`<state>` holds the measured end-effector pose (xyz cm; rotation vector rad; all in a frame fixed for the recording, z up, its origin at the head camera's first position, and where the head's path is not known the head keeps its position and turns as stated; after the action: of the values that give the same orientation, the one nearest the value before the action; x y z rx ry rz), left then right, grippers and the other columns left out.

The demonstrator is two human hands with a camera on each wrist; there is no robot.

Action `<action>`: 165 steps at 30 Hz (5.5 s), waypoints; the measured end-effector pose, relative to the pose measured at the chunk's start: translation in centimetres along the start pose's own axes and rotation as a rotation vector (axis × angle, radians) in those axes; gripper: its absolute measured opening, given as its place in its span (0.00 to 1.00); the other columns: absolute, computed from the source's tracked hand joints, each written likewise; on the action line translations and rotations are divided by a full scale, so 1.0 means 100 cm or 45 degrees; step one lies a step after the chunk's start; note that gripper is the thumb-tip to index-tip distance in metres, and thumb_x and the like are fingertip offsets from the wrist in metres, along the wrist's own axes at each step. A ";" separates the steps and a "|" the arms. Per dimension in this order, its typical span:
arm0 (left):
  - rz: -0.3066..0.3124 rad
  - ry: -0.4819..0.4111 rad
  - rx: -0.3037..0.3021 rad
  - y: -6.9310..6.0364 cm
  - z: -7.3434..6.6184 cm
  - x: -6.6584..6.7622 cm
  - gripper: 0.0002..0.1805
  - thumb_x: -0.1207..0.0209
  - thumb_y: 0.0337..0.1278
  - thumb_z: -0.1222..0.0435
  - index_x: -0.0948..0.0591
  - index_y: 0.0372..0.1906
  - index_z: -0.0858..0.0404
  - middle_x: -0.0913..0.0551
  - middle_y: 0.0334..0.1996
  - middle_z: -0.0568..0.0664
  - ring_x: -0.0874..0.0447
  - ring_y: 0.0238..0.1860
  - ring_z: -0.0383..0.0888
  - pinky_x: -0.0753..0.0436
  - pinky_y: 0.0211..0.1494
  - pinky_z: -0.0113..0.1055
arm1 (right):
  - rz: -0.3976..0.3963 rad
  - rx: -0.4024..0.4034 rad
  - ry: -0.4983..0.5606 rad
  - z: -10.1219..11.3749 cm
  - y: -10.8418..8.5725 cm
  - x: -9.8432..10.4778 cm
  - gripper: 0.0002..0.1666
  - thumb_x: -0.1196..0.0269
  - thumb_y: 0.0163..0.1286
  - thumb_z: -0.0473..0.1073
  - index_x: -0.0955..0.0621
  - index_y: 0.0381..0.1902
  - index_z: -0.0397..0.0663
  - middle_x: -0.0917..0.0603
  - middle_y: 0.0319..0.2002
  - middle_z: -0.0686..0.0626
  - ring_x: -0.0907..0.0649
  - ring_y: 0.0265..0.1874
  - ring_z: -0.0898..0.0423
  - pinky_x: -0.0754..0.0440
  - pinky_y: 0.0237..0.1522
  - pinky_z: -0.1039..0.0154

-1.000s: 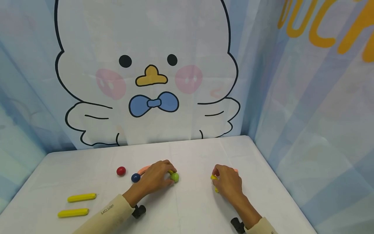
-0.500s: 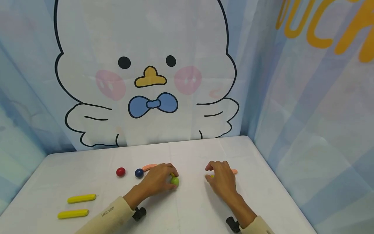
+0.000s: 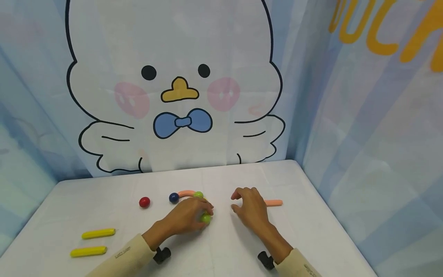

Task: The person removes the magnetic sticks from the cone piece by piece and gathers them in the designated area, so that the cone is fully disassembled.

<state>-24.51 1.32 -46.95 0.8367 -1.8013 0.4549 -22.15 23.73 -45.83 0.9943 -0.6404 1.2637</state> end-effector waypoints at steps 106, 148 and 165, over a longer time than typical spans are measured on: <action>-0.188 -0.120 0.501 -0.131 0.091 0.075 0.23 0.26 0.54 0.77 0.12 0.52 0.52 0.11 0.47 0.43 0.17 0.47 0.43 0.13 0.61 0.53 | 0.244 -0.033 0.144 0.057 0.031 -0.063 0.28 0.20 0.61 0.41 0.15 0.59 0.58 0.14 0.37 0.51 0.21 0.37 0.55 0.20 0.42 0.60; -0.142 0.010 0.699 -0.143 0.167 0.096 0.23 0.27 0.57 0.73 0.14 0.59 0.62 0.15 0.56 0.65 0.17 0.53 0.61 0.15 0.60 0.63 | 0.245 -0.019 0.136 0.058 0.029 -0.062 0.28 0.21 0.62 0.40 0.15 0.59 0.57 0.14 0.37 0.51 0.21 0.39 0.54 0.20 0.43 0.58; -0.355 -0.008 0.447 -0.075 0.086 0.081 0.24 0.24 0.57 0.69 0.13 0.59 0.54 0.13 0.60 0.54 0.13 0.54 0.54 0.12 0.57 0.51 | 0.250 -0.030 0.138 0.057 0.030 -0.064 0.29 0.21 0.62 0.41 0.15 0.60 0.58 0.14 0.38 0.51 0.21 0.37 0.55 0.20 0.42 0.60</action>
<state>-26.32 -12.08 -43.32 1.3127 -1.6001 0.5936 -25.77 15.67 -47.86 0.8524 -0.6791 1.4692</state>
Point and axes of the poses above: each hand's wrist, its own y-axis towards the middle knuckle, its own x-axis out of the back of the hand, z = x × y, the point moved 2 cm from there along y, towards the middle knuckle
